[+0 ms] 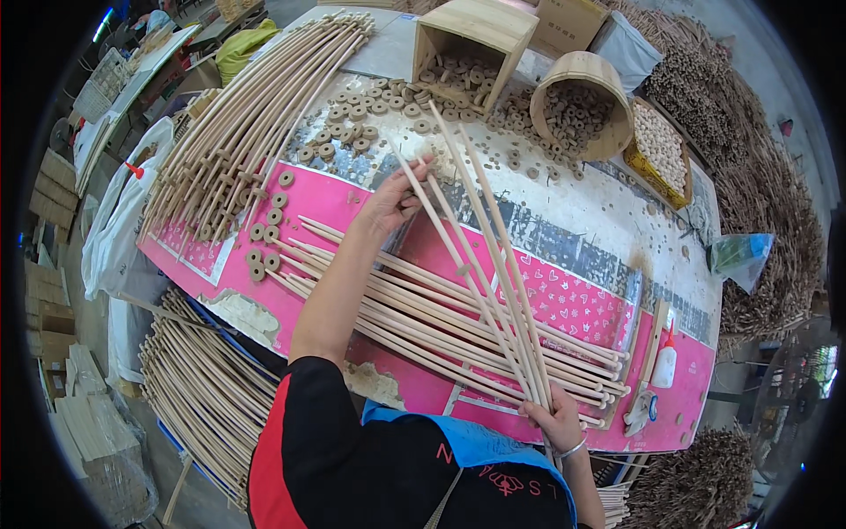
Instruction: Assembling small wooden rings onto wooden sticks in a factory setting.
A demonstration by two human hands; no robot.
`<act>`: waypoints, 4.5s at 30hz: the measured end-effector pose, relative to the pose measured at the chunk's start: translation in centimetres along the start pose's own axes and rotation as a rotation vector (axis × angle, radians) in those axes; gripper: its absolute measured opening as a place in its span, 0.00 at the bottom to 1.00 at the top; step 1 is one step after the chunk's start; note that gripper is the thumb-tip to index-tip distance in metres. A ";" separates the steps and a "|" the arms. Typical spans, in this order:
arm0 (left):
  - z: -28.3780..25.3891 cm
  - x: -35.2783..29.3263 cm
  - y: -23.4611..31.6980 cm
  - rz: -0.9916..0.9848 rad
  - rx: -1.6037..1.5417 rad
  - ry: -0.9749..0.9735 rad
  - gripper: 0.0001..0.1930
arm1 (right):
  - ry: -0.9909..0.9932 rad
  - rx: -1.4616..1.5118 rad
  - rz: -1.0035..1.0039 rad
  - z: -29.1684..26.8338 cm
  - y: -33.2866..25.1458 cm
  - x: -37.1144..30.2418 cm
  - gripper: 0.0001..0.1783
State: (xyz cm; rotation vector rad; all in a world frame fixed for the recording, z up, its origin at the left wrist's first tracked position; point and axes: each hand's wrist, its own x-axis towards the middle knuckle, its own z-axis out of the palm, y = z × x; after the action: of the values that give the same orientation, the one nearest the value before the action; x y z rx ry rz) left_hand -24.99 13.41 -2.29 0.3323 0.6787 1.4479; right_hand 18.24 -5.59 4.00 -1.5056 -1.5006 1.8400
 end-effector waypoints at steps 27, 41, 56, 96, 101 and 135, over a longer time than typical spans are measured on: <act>5.1 -0.8 -0.4 0.066 0.010 0.110 0.18 | -0.064 0.154 -0.014 1.0 -2.7 0.9 0.17; 4.0 -2.5 -1.4 0.104 0.001 0.141 0.22 | -0.161 0.207 0.003 1.9 -3.1 0.9 0.10; 3.9 -3.2 -2.7 0.166 0.031 0.244 0.21 | -0.146 0.189 0.044 3.3 -3.9 0.9 0.10; 4.5 0.1 -2.2 0.175 0.093 0.120 0.21 | -0.298 0.586 0.084 2.9 -4.2 0.7 0.16; -1.5 1.0 4.8 0.491 0.078 0.416 0.13 | -0.152 0.030 0.130 1.2 -2.0 -2.8 0.10; 0.0 -2.4 3.9 0.421 0.380 0.285 0.14 | -0.143 0.161 0.120 2.5 -1.0 -4.2 0.13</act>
State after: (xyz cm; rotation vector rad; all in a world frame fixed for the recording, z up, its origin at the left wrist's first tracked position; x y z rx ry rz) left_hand -28.01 11.52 0.56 0.5969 1.1728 1.7823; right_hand 17.44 -9.71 6.70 -1.4436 -1.3096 2.1232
